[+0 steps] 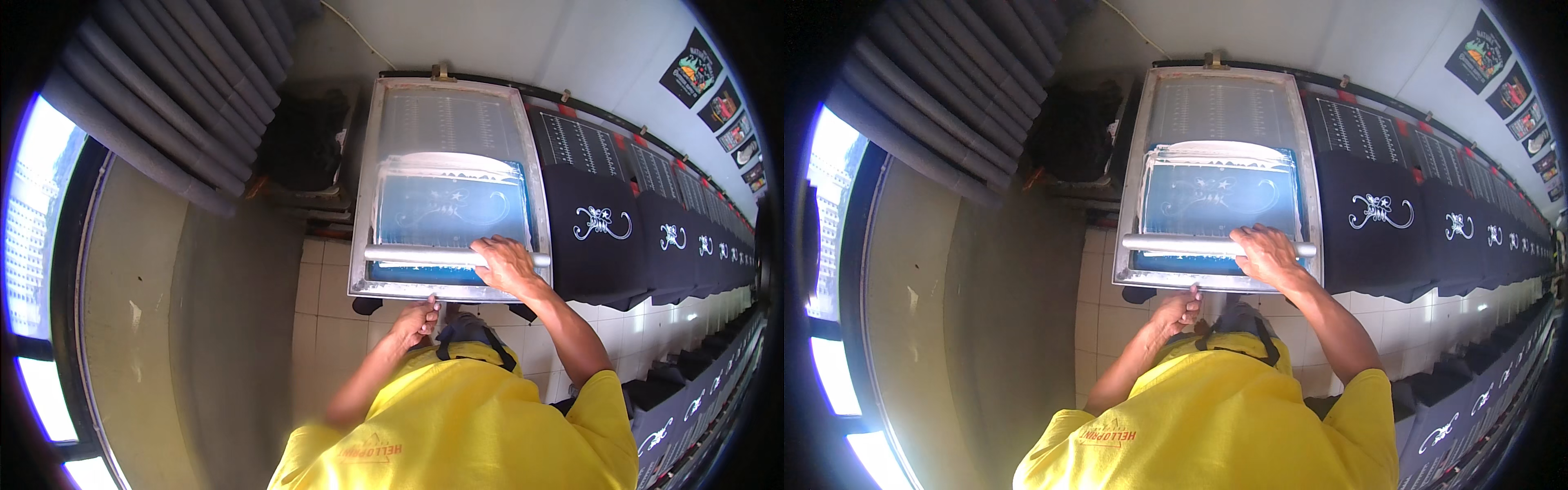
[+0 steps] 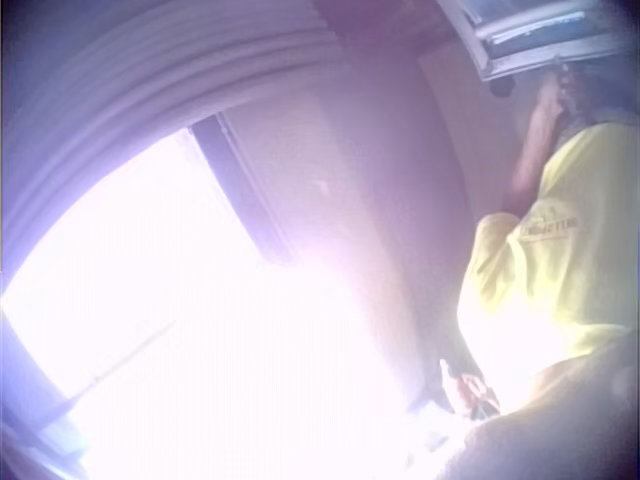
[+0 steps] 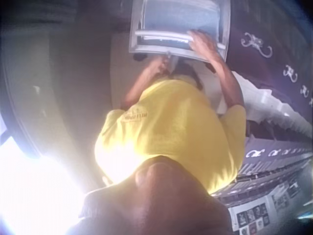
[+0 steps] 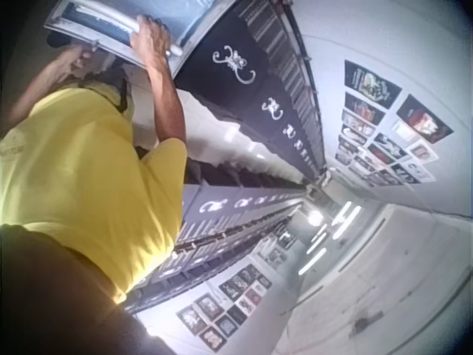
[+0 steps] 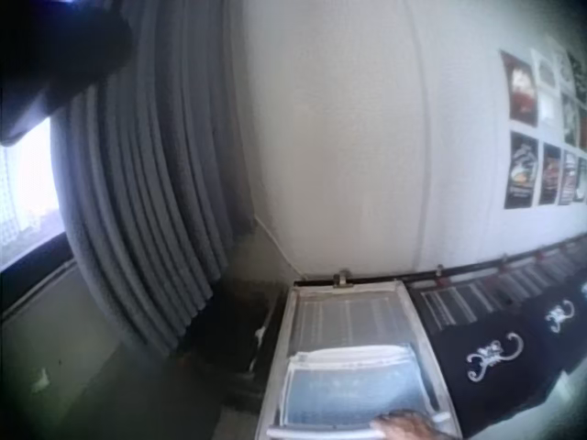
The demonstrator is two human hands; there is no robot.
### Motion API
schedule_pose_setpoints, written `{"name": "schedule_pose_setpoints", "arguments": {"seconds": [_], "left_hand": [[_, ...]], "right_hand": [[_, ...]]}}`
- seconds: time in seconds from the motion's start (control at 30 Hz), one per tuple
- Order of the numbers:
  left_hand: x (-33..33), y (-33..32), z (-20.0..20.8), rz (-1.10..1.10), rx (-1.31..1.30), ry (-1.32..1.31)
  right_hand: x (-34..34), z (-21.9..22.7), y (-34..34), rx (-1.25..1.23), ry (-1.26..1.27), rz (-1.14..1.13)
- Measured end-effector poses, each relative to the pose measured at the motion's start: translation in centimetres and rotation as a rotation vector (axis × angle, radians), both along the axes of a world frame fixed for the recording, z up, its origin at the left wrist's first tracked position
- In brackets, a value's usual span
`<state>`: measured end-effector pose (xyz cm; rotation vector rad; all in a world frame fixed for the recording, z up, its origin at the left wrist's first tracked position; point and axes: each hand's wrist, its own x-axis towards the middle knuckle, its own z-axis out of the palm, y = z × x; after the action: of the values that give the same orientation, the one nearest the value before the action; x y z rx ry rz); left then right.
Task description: The person applies ink to a screen and uses a squeegee to transfer a design onto shirts by hand, repeating the process for multiple items along a press.
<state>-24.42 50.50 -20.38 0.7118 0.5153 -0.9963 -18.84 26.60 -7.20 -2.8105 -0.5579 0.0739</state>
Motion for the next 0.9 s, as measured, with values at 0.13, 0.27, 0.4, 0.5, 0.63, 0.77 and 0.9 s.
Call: {"name": "schedule_pose_setpoints", "arguments": {"seconds": [0.13,0.27,0.4,0.5,0.63,0.77,0.9], "left_hand": [[4.5,-0.8,-5.6,0.018,0.013,0.007],[10.4,-2.1,-7.0,0.017,0.000,0.006],[14.9,-3.8,-6.6,0.025,0.046,0.029],[16.8,-4.6,-7.0,0.009,0.060,0.016],[17.3,-5.7,-8.4,0.010,0.062,0.043],[17.0,-6.7,-8.1,0.007,0.015,0.059],[16.5,-7.2,-8.5,0.016,-0.033,0.092]], "right_hand": [[4.9,-6.4,-1.2,0.028,-0.008,-0.004],[10.5,-8.7,-2.7,0.000,0.025,-0.004],[13.0,-10.0,-4.1,-0.008,-0.039,0.042],[13.0,-10.8,-4.7,-0.069,-0.152,0.080],[13.6,-13.6,-5.5,-0.089,-0.295,0.065],[15.3,-14.2,-6.5,-0.073,-0.288,0.043],[15.5,-13.6,-7.7,-0.061,-0.244,0.048]]}}
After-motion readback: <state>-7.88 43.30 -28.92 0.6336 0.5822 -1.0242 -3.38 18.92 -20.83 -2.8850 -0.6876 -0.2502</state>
